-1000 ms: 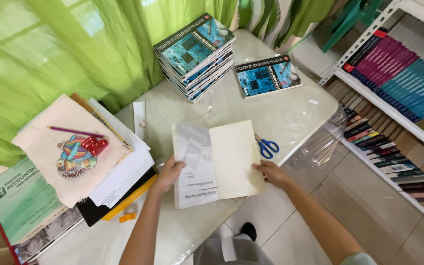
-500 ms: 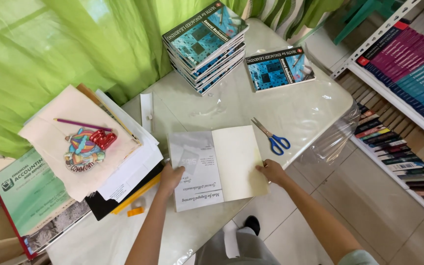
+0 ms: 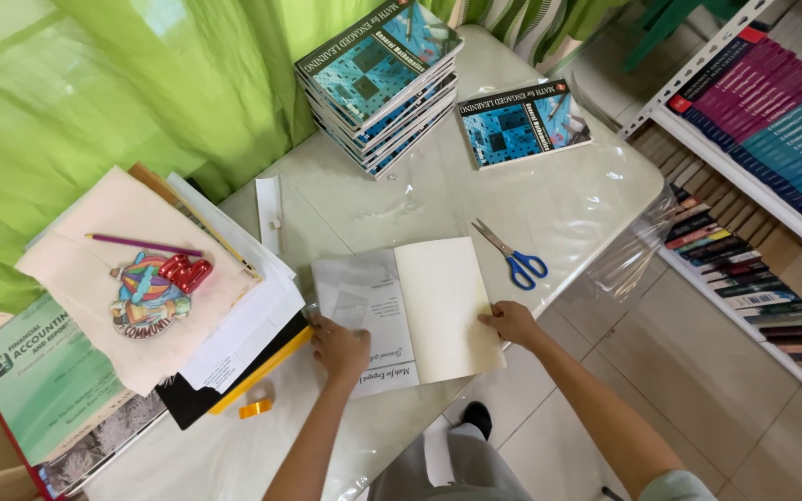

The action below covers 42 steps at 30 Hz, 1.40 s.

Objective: Protecting a book cover with a clear plastic wrap and securing it with tape.

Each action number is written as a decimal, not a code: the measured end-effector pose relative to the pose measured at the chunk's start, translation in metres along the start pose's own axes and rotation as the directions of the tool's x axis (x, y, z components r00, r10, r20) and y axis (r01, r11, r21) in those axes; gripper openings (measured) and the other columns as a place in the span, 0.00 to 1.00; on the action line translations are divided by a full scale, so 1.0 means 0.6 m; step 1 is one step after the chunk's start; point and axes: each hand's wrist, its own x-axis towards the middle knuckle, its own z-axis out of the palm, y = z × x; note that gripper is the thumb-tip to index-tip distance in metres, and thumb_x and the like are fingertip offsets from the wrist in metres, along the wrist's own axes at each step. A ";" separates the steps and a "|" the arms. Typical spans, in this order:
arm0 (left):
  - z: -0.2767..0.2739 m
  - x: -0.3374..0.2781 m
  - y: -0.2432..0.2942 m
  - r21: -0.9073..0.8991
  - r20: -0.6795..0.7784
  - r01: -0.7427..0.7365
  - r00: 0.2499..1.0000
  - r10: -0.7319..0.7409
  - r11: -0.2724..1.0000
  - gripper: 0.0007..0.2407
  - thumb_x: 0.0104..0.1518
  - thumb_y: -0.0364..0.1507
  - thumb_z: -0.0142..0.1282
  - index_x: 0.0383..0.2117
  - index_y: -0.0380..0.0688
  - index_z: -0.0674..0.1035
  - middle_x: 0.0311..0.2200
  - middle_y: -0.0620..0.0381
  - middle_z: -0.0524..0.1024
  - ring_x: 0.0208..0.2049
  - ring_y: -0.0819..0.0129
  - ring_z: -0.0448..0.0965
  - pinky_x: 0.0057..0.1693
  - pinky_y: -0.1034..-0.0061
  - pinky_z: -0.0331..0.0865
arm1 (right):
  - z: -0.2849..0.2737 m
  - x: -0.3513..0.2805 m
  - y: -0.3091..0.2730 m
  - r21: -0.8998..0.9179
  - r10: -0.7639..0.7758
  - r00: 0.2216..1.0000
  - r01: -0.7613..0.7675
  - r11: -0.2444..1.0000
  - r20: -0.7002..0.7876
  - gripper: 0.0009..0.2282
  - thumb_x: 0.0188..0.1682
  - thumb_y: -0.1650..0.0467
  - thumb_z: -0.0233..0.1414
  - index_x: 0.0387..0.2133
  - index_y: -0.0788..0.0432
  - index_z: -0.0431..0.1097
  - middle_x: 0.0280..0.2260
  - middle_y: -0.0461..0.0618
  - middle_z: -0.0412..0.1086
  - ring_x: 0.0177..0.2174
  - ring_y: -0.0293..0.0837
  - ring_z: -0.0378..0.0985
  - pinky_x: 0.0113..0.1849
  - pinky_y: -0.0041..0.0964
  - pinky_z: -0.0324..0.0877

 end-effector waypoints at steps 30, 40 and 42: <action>0.128 0.004 0.138 0.524 0.273 -0.628 0.764 0.585 0.576 0.51 0.52 0.60 0.49 0.72 0.34 0.41 0.74 0.41 0.32 0.75 0.52 0.26 0.71 0.40 0.26 | -0.054 0.109 -0.002 0.531 -0.026 1.000 0.028 0.847 -0.012 0.14 0.51 0.69 0.56 0.43 0.70 0.74 0.36 0.57 0.79 0.33 0.45 0.84 0.38 0.35 0.82; 0.180 0.027 0.137 0.515 0.307 -0.817 0.459 0.834 0.260 0.44 0.50 0.58 0.53 0.72 0.52 0.50 0.74 0.58 0.42 0.74 0.60 0.36 0.71 0.38 0.31 | -0.102 0.180 -0.061 0.398 -0.127 0.978 0.184 0.899 -0.167 0.11 0.47 0.74 0.60 0.41 0.72 0.77 0.32 0.57 0.79 0.29 0.42 0.81 0.34 0.33 0.78; 0.149 0.019 0.170 0.465 0.425 -0.857 0.437 0.793 0.222 0.46 0.48 0.53 0.61 0.72 0.50 0.51 0.74 0.59 0.43 0.74 0.60 0.38 0.72 0.40 0.33 | -0.106 0.196 -0.063 0.480 -0.077 0.990 0.126 0.868 -0.119 0.09 0.46 0.76 0.61 0.37 0.73 0.78 0.29 0.57 0.78 0.26 0.43 0.80 0.31 0.34 0.77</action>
